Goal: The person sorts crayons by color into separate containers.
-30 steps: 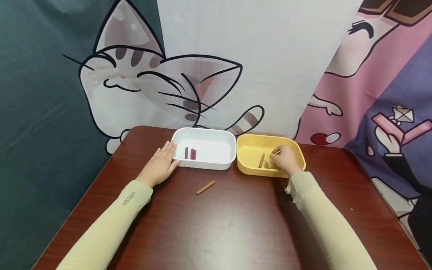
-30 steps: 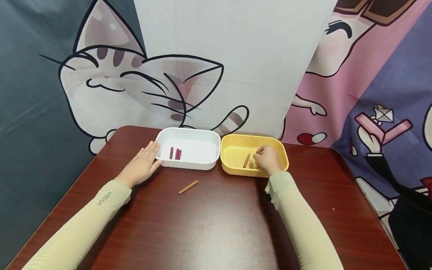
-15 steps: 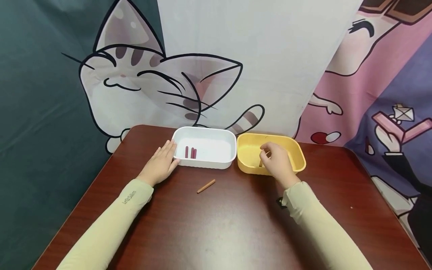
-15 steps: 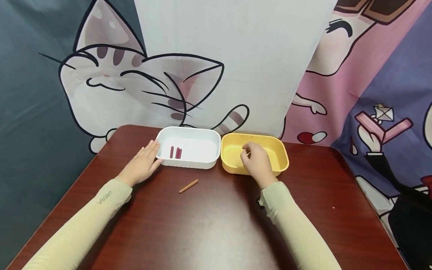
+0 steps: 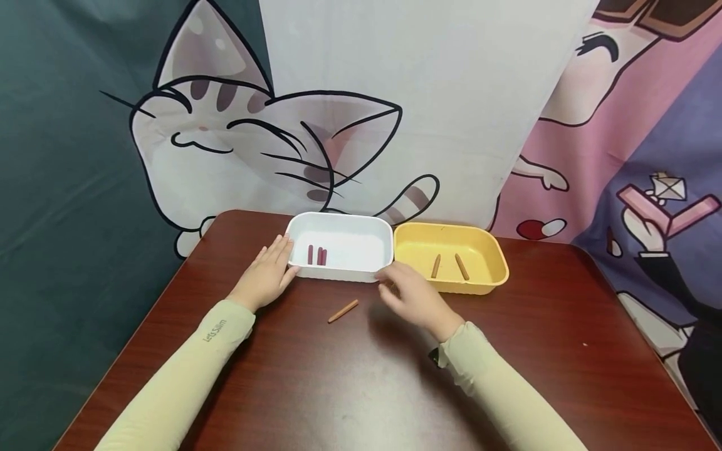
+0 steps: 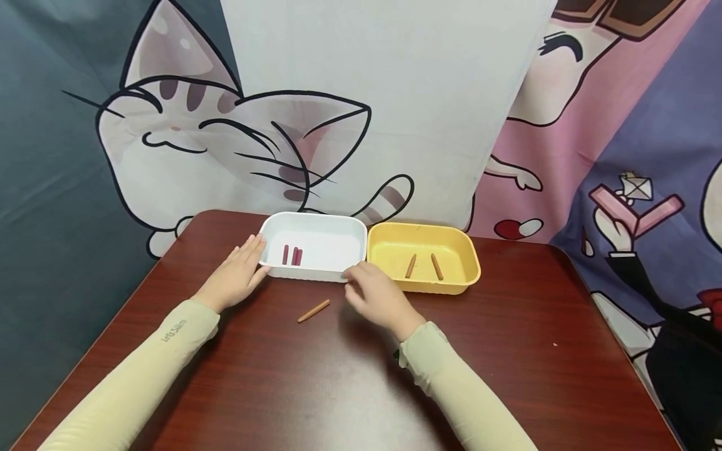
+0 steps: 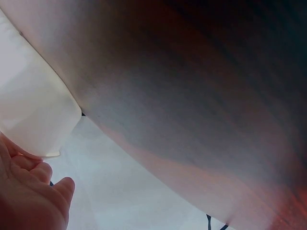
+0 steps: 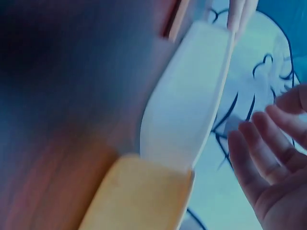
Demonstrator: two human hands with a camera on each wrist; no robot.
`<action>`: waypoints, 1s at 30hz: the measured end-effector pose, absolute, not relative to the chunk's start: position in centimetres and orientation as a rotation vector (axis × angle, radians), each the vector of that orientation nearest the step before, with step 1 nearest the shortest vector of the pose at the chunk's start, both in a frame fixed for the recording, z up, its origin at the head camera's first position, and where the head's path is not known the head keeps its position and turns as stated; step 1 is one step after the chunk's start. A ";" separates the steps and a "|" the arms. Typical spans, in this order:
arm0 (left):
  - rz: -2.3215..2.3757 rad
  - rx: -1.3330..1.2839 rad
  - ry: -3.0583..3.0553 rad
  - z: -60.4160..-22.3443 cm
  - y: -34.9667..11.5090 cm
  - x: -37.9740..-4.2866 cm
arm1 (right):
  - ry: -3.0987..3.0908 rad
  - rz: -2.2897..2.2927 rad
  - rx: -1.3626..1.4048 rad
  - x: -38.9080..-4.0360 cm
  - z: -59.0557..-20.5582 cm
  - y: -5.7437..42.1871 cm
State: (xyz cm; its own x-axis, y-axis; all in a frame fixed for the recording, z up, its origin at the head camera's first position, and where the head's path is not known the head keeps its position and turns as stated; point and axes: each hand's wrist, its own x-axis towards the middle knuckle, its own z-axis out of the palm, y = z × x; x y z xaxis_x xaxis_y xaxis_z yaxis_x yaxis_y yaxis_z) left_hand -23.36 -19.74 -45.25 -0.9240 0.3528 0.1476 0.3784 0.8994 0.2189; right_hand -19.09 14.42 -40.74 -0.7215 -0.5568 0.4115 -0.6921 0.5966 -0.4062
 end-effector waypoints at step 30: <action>-0.376 -0.569 -2.965 -45.4 -19.7 -23.4 | -2.727 0.512 1.528 -20.3 -44.5 7.1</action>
State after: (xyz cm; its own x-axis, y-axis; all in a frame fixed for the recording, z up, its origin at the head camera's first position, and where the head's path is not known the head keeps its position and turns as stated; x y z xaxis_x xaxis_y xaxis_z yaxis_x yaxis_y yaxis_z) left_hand -23.40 -19.75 -45.39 -0.9254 0.3511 0.1427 0.3756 0.8998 0.2220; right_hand -20.35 7.08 -44.47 -0.5341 -0.8348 0.1336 -0.8264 0.4822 -0.2908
